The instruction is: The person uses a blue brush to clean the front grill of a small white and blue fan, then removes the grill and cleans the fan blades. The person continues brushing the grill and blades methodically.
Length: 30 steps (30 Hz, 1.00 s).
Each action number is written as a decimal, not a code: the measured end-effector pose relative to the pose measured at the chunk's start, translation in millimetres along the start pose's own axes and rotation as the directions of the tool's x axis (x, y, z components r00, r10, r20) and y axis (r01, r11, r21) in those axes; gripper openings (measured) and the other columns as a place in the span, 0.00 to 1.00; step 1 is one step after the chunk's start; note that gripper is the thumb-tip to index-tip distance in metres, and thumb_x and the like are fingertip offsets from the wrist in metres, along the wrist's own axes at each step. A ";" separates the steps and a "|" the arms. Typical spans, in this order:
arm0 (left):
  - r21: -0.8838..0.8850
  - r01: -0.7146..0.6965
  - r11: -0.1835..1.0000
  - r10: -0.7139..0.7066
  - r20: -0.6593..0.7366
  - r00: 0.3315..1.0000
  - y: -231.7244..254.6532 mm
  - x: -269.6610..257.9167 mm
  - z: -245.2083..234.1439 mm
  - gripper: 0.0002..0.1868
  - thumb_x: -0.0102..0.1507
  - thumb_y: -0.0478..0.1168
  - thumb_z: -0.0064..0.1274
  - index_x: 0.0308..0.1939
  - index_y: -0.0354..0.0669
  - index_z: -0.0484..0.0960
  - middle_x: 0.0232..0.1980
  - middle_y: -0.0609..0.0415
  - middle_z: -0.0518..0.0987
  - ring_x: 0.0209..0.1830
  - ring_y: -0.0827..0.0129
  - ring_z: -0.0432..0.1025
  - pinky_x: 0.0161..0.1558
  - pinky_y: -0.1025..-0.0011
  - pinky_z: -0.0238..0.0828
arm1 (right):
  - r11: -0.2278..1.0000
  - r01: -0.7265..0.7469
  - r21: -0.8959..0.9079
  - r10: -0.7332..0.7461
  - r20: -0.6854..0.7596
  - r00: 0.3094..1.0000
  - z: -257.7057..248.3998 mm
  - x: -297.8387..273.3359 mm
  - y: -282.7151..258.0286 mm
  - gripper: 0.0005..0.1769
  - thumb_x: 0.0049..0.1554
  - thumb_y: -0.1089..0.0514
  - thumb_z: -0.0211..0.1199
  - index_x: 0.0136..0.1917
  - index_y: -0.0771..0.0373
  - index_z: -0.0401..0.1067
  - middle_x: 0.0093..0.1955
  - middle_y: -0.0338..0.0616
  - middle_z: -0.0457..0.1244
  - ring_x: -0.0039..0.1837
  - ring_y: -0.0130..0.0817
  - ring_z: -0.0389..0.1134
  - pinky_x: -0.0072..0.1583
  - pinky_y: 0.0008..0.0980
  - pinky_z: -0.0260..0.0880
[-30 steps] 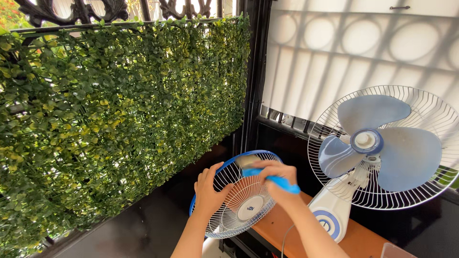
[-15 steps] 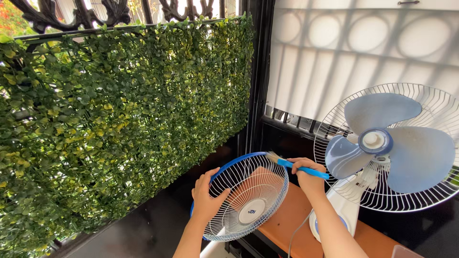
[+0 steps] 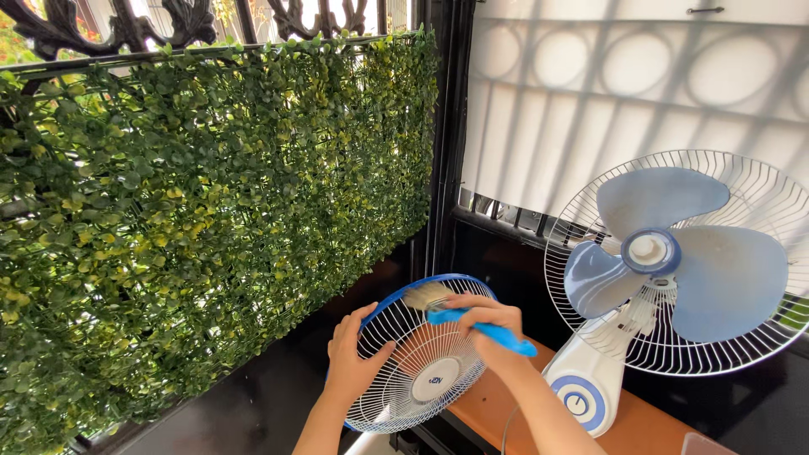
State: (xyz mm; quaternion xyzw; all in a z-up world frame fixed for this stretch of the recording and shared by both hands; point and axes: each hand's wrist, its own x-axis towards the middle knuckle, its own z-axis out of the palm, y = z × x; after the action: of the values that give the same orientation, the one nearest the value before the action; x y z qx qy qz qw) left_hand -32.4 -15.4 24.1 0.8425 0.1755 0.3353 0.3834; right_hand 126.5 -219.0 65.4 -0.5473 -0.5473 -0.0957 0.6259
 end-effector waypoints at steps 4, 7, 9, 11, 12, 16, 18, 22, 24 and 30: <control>0.040 0.009 0.999 -0.010 0.011 1.000 -3.2 -2.7 0.0 0.36 0.53 0.46 0.68 0.65 0.60 0.72 0.52 0.61 0.76 0.57 0.66 0.69 0.61 0.58 0.58 | 0.970 -0.172 -0.171 0.131 -0.227 0.965 -29.7 -15.2 34.7 0.13 0.40 0.81 0.52 0.29 0.68 0.72 0.51 0.50 0.73 0.51 0.36 0.74 0.51 0.29 0.71; -0.034 -0.023 0.999 0.022 -0.026 0.999 -10.5 -4.2 -2.1 0.36 0.53 0.45 0.67 0.65 0.58 0.72 0.54 0.62 0.76 0.59 0.66 0.69 0.60 0.59 0.60 | 0.920 -0.343 -0.190 0.246 -0.401 0.882 -53.2 -32.1 64.1 0.14 0.44 0.79 0.51 0.29 0.69 0.74 0.50 0.51 0.74 0.46 0.35 0.72 0.45 0.28 0.68; -0.106 -0.037 0.994 0.032 -0.046 0.998 -16.9 -8.2 -5.1 0.35 0.53 0.45 0.66 0.64 0.58 0.72 0.56 0.63 0.76 0.61 0.67 0.68 0.59 0.60 0.64 | 0.882 -0.413 -0.226 0.266 -0.484 0.834 -64.0 -52.8 77.4 0.13 0.45 0.78 0.51 0.29 0.69 0.74 0.49 0.52 0.74 0.46 0.34 0.73 0.47 0.26 0.67; -0.066 -0.007 0.998 0.004 -0.036 0.999 -19.0 -12.5 -3.9 0.36 0.53 0.46 0.67 0.64 0.58 0.71 0.55 0.64 0.76 0.58 0.67 0.69 0.59 0.59 0.62 | 0.878 -0.469 -0.097 0.360 -0.513 0.779 -65.5 -69.4 81.8 0.14 0.46 0.76 0.50 0.30 0.68 0.75 0.50 0.53 0.73 0.45 0.34 0.68 0.45 0.27 0.64; -0.046 0.009 0.999 -0.010 -0.034 0.999 -18.8 -12.2 -4.0 0.37 0.52 0.46 0.68 0.65 0.59 0.71 0.55 0.64 0.76 0.57 0.68 0.69 0.60 0.59 0.61 | 0.870 -0.492 -0.032 0.406 -0.519 0.752 -64.5 -69.6 81.1 0.14 0.47 0.76 0.50 0.31 0.68 0.75 0.51 0.54 0.73 0.44 0.34 0.66 0.44 0.28 0.62; 0.039 0.039 0.998 -0.040 0.020 0.999 -12.2 -6.5 -3.0 0.38 0.53 0.45 0.68 0.66 0.60 0.70 0.53 0.64 0.76 0.55 0.68 0.68 0.63 0.58 0.56 | 0.902 -0.429 0.039 0.387 -0.510 0.768 -41.4 -40.8 58.4 0.13 0.45 0.78 0.51 0.31 0.70 0.74 0.53 0.52 0.74 0.44 0.35 0.66 0.44 0.28 0.60; 0.123 0.109 0.986 -0.120 0.087 0.989 -7.0 -4.0 -1.2 0.38 0.54 0.46 0.67 0.68 0.63 0.69 0.51 0.64 0.76 0.54 0.68 0.68 0.64 0.59 0.56 | 0.973 -0.223 -0.058 0.186 -0.377 0.907 -30.2 -24.7 42.0 0.13 0.42 0.79 0.50 0.29 0.70 0.73 0.51 0.51 0.74 0.48 0.33 0.72 0.48 0.25 0.68; 0.080 0.058 0.995 -0.062 0.048 0.997 -5.7 -0.7 1.2 0.39 0.53 0.44 0.68 0.67 0.61 0.69 0.50 0.62 0.75 0.51 0.68 0.69 0.63 0.57 0.55 | 0.973 -0.229 -0.031 0.214 -0.251 0.944 -20.6 -15.0 29.2 0.15 0.39 0.82 0.49 0.28 0.71 0.73 0.50 0.53 0.73 0.49 0.35 0.73 0.47 0.26 0.69; 0.021 0.044 0.999 -0.045 0.032 0.998 -7.5 0.0 -0.4 0.39 0.52 0.44 0.69 0.66 0.60 0.69 0.52 0.62 0.75 0.51 0.68 0.70 0.63 0.56 0.55 | 0.983 -0.172 0.057 0.181 -0.280 0.943 -27.6 -14.7 33.1 0.15 0.41 0.82 0.49 0.29 0.70 0.72 0.50 0.54 0.72 0.53 0.37 0.75 0.55 0.27 0.74; 0.018 0.082 0.996 -0.082 0.006 0.997 -3.2 1.3 5.2 0.37 0.52 0.43 0.69 0.64 0.61 0.72 0.48 0.56 0.76 0.50 0.66 0.70 0.64 0.59 0.57 | 0.968 -0.251 -0.016 0.229 -0.358 0.905 -33.9 -19.1 42.1 0.14 0.43 0.83 0.50 0.29 0.71 0.72 0.49 0.54 0.73 0.49 0.38 0.75 0.48 0.27 0.72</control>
State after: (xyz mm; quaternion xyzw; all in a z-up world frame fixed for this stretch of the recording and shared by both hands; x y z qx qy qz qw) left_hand -28.0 -15.4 19.7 0.8391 0.2116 0.3151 0.3897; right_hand 169.1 -238.8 32.6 -0.6032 -0.3513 -0.1315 0.7039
